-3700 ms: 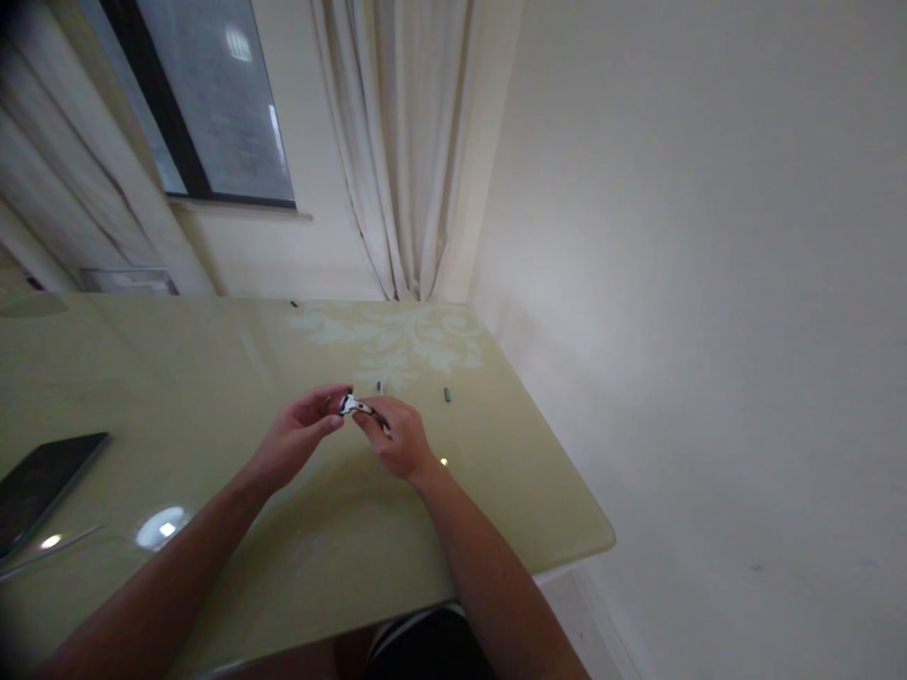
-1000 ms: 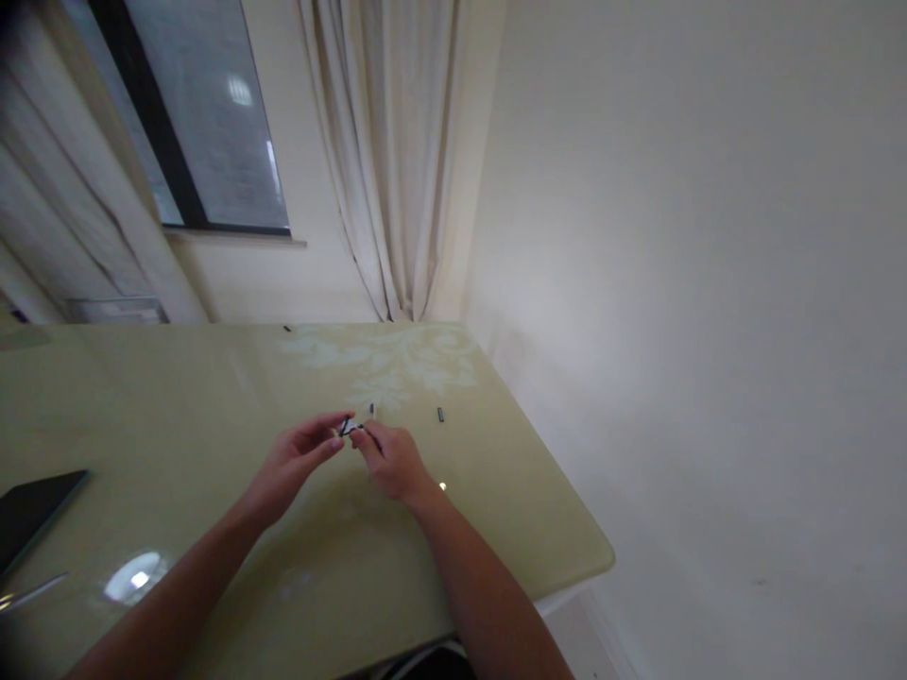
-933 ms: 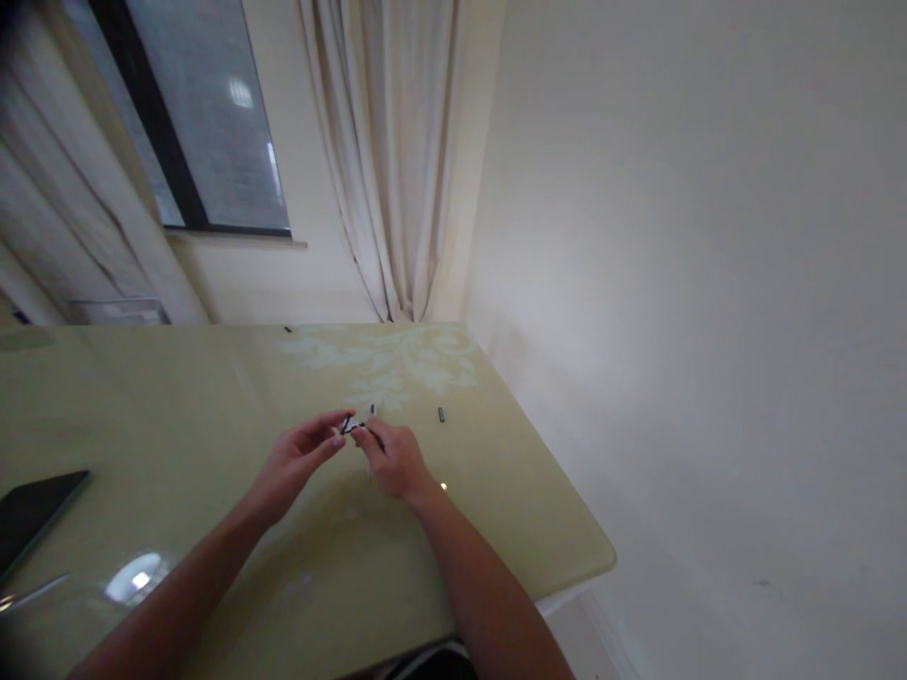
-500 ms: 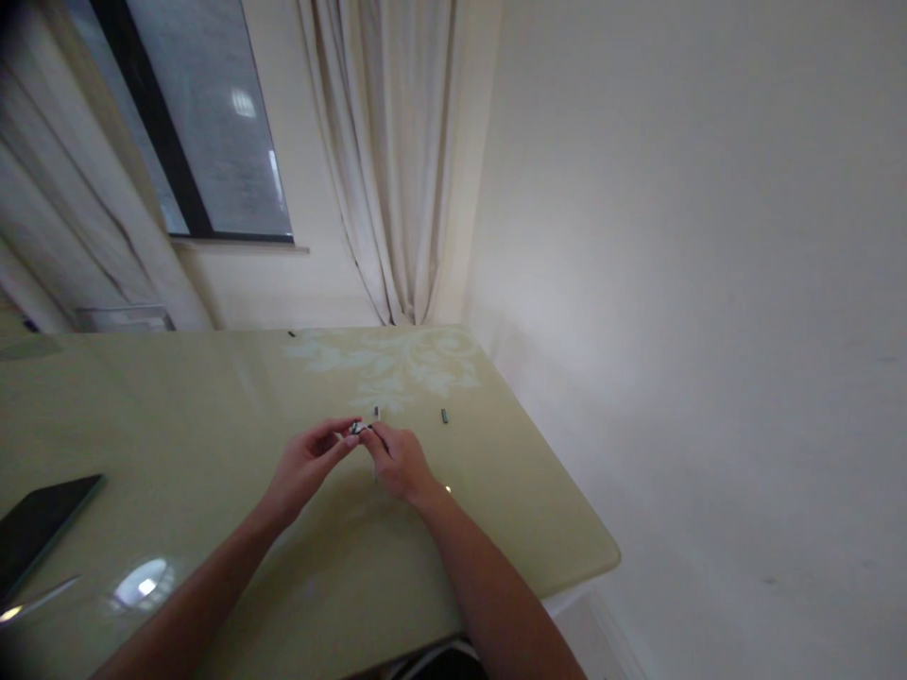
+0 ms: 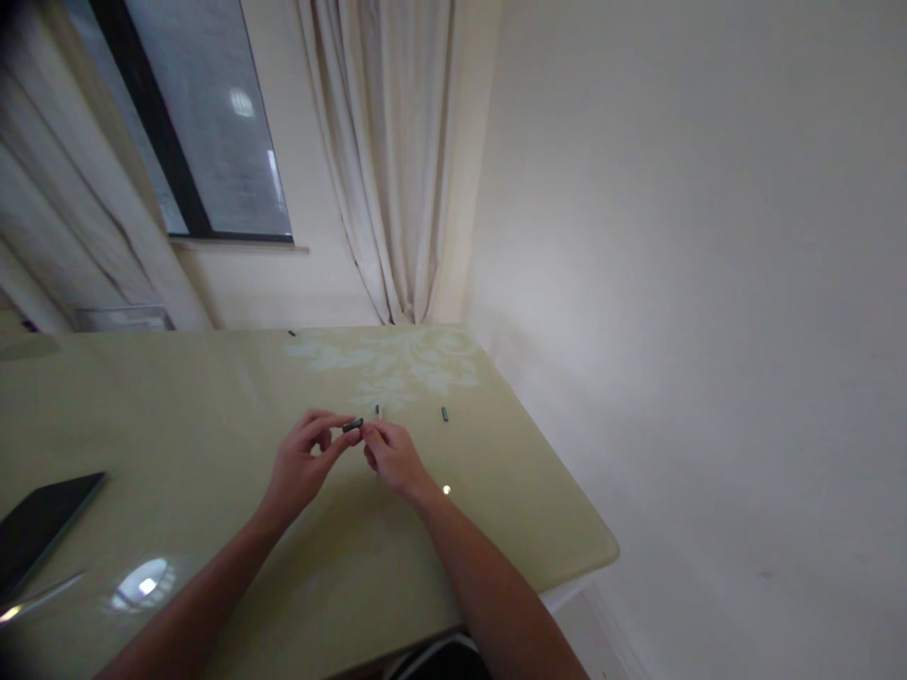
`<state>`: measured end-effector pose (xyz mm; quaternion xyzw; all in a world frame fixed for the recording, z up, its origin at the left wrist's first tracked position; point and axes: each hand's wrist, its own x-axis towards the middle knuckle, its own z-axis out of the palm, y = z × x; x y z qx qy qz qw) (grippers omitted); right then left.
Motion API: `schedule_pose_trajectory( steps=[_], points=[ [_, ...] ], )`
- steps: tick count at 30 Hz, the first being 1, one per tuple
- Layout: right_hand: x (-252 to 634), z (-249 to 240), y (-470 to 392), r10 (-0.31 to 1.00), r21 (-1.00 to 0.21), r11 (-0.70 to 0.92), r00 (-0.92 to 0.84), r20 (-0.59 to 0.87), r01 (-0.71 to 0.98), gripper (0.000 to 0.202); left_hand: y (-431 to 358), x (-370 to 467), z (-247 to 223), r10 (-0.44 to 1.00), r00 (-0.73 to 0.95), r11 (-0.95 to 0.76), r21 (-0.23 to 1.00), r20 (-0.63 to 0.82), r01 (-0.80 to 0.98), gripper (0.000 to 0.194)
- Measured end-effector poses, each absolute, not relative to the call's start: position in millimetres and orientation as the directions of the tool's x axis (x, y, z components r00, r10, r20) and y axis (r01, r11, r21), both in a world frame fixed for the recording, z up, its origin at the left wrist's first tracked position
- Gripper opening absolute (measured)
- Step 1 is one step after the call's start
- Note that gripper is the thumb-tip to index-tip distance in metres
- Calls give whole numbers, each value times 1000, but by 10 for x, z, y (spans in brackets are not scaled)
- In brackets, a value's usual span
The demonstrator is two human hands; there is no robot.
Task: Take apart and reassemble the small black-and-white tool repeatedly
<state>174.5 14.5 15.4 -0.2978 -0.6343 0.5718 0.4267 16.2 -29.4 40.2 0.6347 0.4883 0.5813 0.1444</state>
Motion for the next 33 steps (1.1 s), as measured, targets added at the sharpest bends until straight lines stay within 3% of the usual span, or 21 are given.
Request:
schedule_pose_trajectory(
  steps=[25, 30, 33],
  points=[
    [1766, 186, 106, 862, -972, 229, -455, 224, -46, 53, -310, 170, 441, 788, -176, -462, 755, 590, 465, 21],
    [1800, 271, 90, 878, -922, 387, -317, 358, 30, 39, -268, 137, 395, 907, -151, -336, 892, 393, 301, 48],
    [1820, 322, 88, 869, -908, 417, -314, 383, 45, 37, -235, 100, 319, 956, -135, -237, 956, 261, 172, 51]
  ],
)
